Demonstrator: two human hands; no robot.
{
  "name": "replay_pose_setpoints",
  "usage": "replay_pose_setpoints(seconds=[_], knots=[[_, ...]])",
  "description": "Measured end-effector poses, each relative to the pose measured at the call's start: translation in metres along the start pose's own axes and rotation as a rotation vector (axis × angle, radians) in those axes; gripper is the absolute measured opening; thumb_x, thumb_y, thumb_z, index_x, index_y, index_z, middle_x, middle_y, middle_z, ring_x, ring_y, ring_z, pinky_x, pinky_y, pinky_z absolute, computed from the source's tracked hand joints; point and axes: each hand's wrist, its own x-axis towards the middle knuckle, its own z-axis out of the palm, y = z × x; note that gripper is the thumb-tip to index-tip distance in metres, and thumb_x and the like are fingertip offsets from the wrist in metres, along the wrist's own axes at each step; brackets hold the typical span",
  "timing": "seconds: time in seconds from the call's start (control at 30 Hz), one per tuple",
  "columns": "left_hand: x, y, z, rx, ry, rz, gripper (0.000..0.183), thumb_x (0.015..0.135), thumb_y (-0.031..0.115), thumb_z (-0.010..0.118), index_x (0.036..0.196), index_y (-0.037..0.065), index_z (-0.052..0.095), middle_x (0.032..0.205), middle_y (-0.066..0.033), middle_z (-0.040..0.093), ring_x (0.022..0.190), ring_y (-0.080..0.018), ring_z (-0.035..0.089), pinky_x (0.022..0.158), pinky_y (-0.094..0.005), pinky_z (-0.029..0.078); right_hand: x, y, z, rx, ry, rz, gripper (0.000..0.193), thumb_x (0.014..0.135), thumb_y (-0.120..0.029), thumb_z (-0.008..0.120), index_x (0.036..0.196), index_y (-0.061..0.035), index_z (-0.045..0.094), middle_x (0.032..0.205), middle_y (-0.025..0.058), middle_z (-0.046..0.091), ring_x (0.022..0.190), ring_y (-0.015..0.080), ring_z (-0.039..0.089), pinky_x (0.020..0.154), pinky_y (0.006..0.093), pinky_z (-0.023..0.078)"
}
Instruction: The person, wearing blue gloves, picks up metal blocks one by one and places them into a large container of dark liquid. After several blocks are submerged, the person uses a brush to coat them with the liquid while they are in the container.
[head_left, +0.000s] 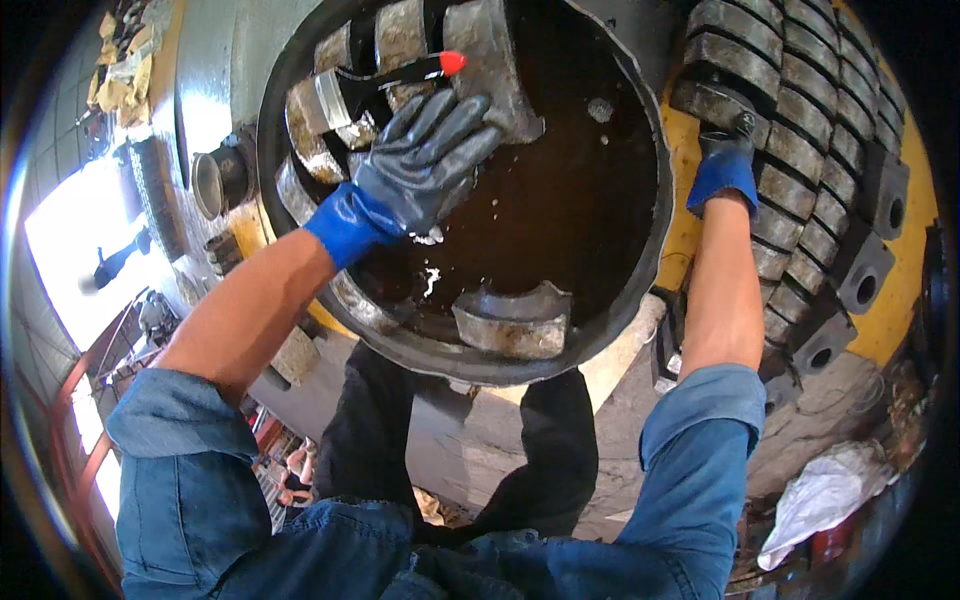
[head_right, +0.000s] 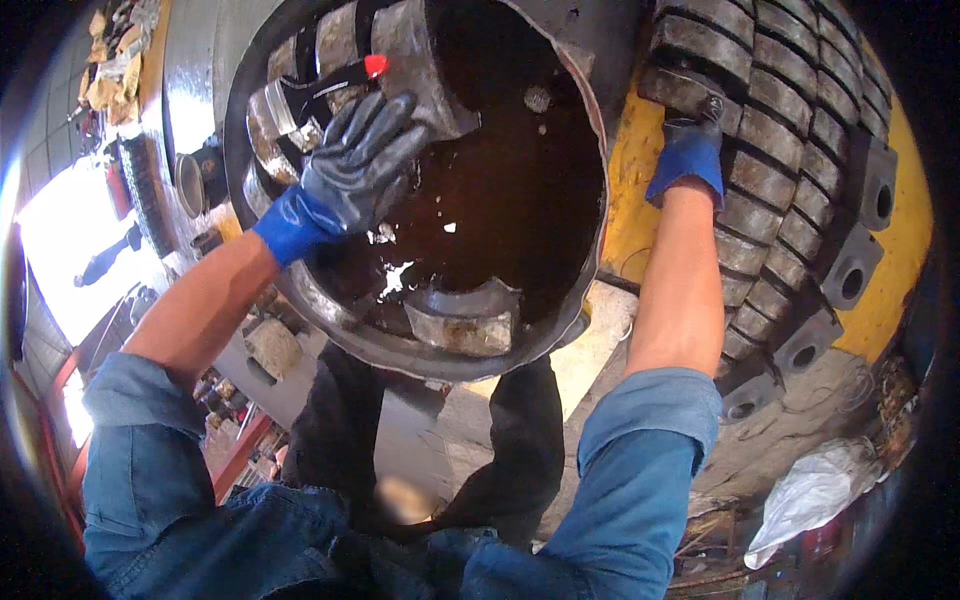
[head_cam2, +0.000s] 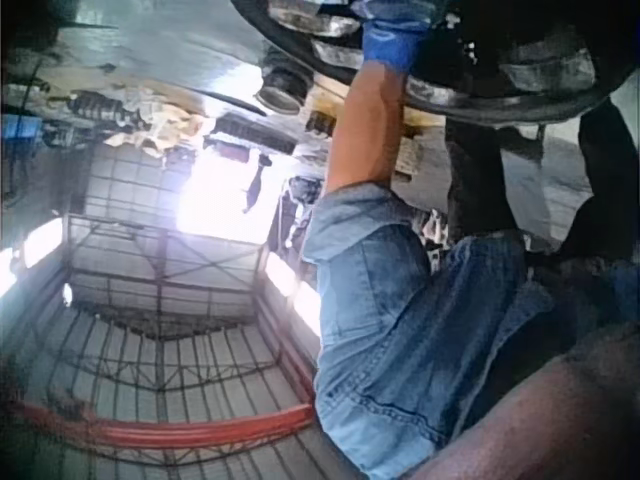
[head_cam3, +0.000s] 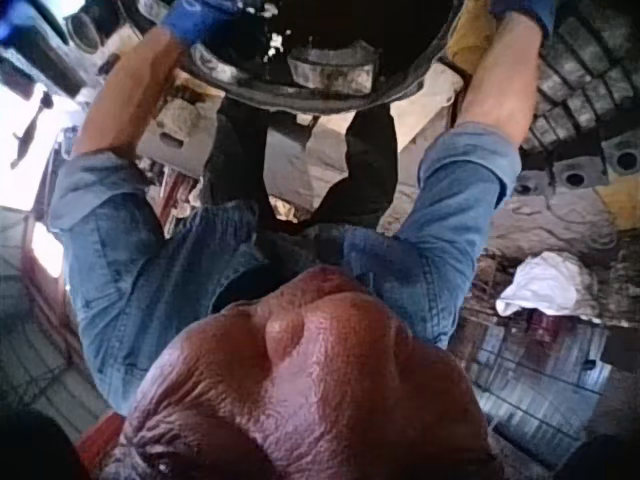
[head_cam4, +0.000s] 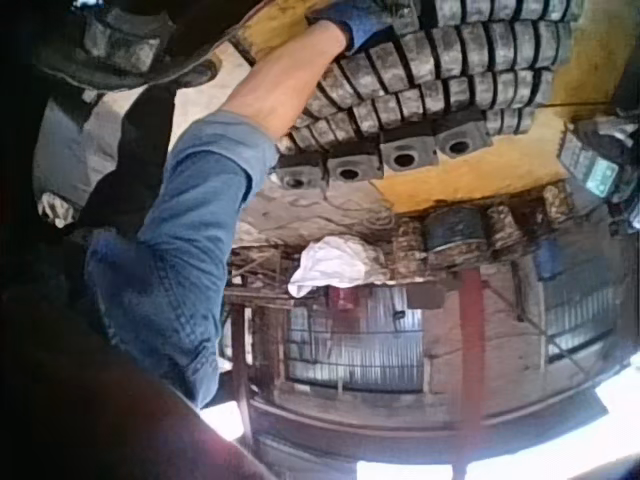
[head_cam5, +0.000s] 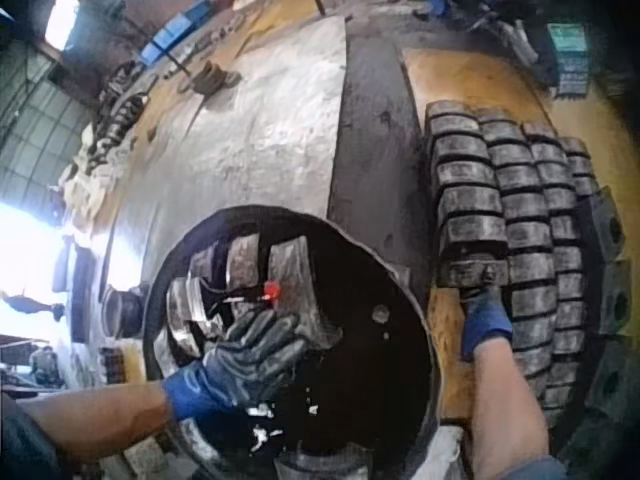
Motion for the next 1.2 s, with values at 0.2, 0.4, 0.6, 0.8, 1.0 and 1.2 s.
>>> replay_pose_setpoints(seconds=[0.2,0.4,0.6,0.8,1.0,1.2], knots=[[-0.008,-0.002,0.009,0.042,0.054,0.024,0.068,0.084,0.025,0.072,0.147,0.015,0.050,0.155,-0.0177,0.041,0.143,-0.0385,0.040,0.119,-0.0499,0.029,-0.038,-0.002,-0.031,-0.180,0.046,0.056,0.050,0.094,-0.040,0.065,0.131,-0.0078,0.057,0.117,0.0144,0.063,0.099,0.0249,0.064,0.080,0.0397,0.053],[-0.011,-0.003,0.011,0.077,-0.022,-0.016,0.068,0.091,0.034,0.068,0.153,0.023,0.041,0.163,-0.0092,0.031,0.147,-0.0349,0.033,0.122,-0.0485,0.025,-0.108,-0.012,-0.073,-0.470,0.100,0.136,0.046,0.094,-0.037,0.066,0.128,-0.0060,0.060,0.111,0.0136,0.066,0.093,0.0237,0.065,0.076,0.0379,0.054],[-0.013,-0.004,-0.003,0.025,0.186,0.103,0.061,0.087,0.025,0.062,0.144,0.007,0.051,0.152,-0.0216,0.044,0.139,-0.0427,0.043,0.118,-0.0537,0.030,-0.228,-0.037,-0.115,-0.943,0.078,0.228,0.043,0.094,-0.034,0.067,0.124,-0.0042,0.062,0.104,0.0129,0.068,0.088,0.0224,0.066,0.072,0.0362,0.054],[-0.016,-0.008,0.005,0.005,0.214,0.094,0.061,0.087,0.026,0.062,0.145,0.010,0.051,0.153,-0.0207,0.042,0.139,-0.0425,0.043,0.118,-0.0537,0.030,-0.399,-0.075,-0.120,-1.492,-0.081,0.321,0.039,0.093,-0.031,0.068,0.120,-0.0024,0.065,0.097,0.0122,0.071,0.082,0.0212,0.067,0.067,0.0344,0.054],[-0.020,-0.009,0.009,-0.079,0.245,0.085,0.058,0.089,0.024,0.057,0.145,0.010,0.050,0.155,-0.0193,0.041,0.141,-0.0419,0.040,0.119,-0.0541,0.027,-0.556,-0.086,0.000,-1.899,-0.378,0.375,0.040,0.087,-0.032,0.075,0.107,0.0018,0.068,0.078,0.0094,0.071,0.072,0.0178,0.067,0.064,0.0326,0.053],[-0.018,-0.014,0.008,-0.084,0.225,0.142,0.055,0.090,0.023,0.056,0.143,0.008,0.051,0.157,-0.0206,0.037,0.143,-0.0428,0.038,0.120,-0.0550,0.026,-0.601,-0.038,0.136,-1.962,-0.722,0.337,0.030,0.084,-0.022,0.077,0.107,-0.0036,0.071,0.086,0.0132,0.072,0.078,0.0245,0.071,0.071,0.0373,0.056]])
